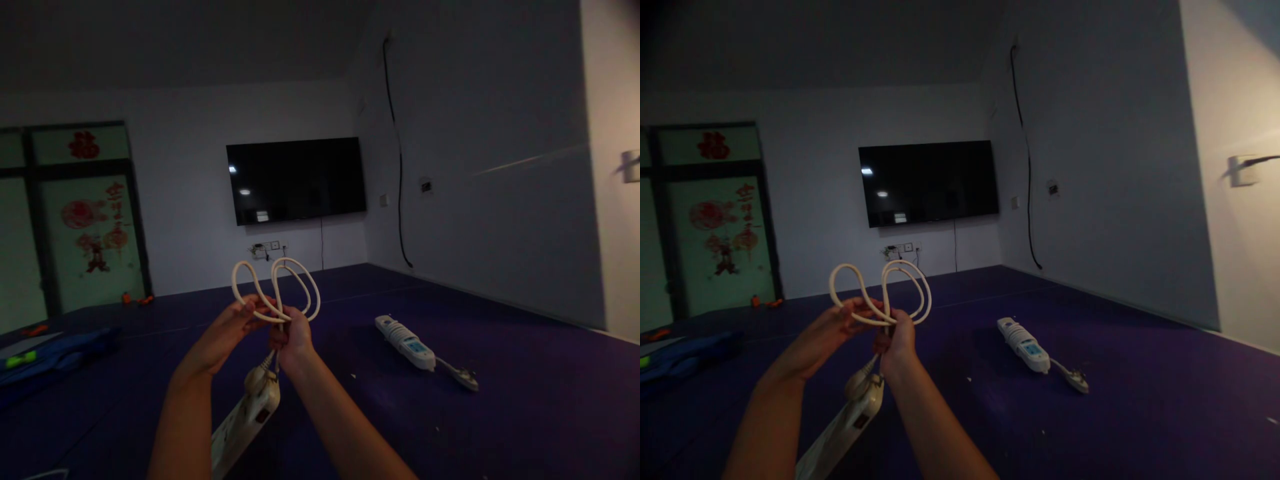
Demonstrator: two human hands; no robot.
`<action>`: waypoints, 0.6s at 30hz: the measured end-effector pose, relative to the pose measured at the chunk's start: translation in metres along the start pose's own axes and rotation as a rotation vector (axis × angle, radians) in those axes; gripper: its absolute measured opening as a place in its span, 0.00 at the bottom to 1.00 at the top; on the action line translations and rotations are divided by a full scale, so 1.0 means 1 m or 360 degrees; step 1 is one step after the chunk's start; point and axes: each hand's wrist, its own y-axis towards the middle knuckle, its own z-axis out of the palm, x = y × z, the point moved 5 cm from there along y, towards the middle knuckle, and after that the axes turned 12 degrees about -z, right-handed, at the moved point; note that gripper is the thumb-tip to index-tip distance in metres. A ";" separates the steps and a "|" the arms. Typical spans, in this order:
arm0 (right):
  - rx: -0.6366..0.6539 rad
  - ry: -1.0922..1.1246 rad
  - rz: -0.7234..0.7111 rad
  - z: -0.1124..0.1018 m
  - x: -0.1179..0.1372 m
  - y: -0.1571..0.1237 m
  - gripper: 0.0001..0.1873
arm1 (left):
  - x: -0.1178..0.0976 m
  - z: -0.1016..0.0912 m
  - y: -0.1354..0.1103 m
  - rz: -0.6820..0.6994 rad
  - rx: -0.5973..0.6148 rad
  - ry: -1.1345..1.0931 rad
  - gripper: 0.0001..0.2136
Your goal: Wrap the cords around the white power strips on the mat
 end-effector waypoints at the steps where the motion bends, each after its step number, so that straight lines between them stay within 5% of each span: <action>1: 0.0014 0.0013 -0.0010 0.001 0.000 -0.001 0.12 | 0.002 -0.003 0.003 -0.0004 -0.0055 -0.0057 0.22; 8: 0.0047 -0.0039 -0.0224 0.002 -0.012 0.000 0.17 | 0.019 -0.027 0.016 -0.0195 -0.0615 -0.0306 0.18; 18: 0.0361 -0.0288 -0.0481 0.006 -0.017 0.002 0.25 | 0.031 -0.051 0.020 -0.0060 -0.1004 -0.0024 0.08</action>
